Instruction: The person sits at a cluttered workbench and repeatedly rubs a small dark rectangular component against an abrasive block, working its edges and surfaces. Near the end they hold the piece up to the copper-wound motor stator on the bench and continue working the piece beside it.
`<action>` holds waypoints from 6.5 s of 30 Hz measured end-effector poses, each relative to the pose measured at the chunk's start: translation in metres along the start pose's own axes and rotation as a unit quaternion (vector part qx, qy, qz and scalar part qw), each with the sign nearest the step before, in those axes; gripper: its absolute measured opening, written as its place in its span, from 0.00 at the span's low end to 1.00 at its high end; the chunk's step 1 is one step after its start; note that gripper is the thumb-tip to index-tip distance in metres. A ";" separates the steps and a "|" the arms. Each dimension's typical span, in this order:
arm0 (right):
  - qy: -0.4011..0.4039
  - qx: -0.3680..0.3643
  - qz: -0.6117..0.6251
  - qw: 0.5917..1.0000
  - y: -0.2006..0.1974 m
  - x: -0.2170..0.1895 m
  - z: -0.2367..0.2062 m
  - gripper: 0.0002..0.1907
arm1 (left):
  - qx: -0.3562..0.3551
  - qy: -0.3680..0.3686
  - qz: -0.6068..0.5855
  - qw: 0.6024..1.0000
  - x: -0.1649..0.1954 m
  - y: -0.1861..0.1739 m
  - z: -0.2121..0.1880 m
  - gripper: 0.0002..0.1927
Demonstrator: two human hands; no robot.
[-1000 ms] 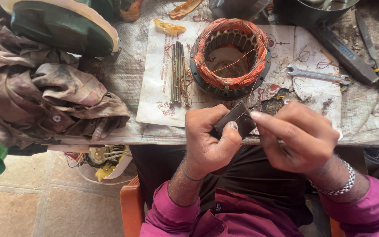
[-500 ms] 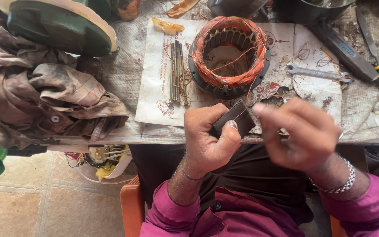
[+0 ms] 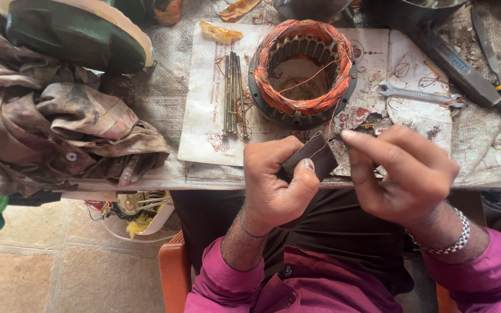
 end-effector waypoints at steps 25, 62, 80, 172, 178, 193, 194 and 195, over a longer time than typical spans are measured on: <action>0.012 0.000 -0.054 0.998 0.000 0.009 -0.005 0.15 | -0.038 0.023 0.056 0.997 0.010 0.012 0.002 0.07; -0.082 -0.158 -0.128 0.976 0.023 -0.026 0.070 0.08 | 0.155 0.084 0.030 0.984 0.017 -0.007 0.000 0.06; -0.058 -0.322 -0.142 0.934 0.047 0.011 0.073 0.10 | 0.127 0.123 0.026 0.984 0.021 -0.001 0.002 0.12; -0.072 -0.008 0.038 0.997 0.002 -0.016 -0.002 0.15 | 0.059 -0.025 0.021 0.998 0.001 -0.008 -0.002 0.05; -0.077 -0.018 0.029 0.996 0.004 -0.017 -0.004 0.16 | 0.072 -0.015 0.058 0.996 0.003 -0.007 -0.002 0.05; -0.048 -0.038 0.018 0.998 0.009 -0.015 0.000 0.14 | 0.075 -0.030 0.071 0.994 0.002 -0.007 0.000 0.05; -0.038 -0.040 0.007 0.998 0.010 -0.013 0.000 0.14 | 0.074 -0.027 0.066 0.995 0.003 -0.007 0.000 0.05; -0.026 -0.042 -0.003 0.999 0.010 -0.011 -0.001 0.14 | 0.072 -0.025 0.061 0.995 0.003 -0.007 0.000 0.05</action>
Point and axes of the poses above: each hand's wrist, its own z-axis towards the middle knuckle, its own y-axis out of the palm, x = y × z, the point moved 9 cm from there along z, towards the middle knuckle, and after that the axes turned 15 degrees about x, right-handed, at the moved point
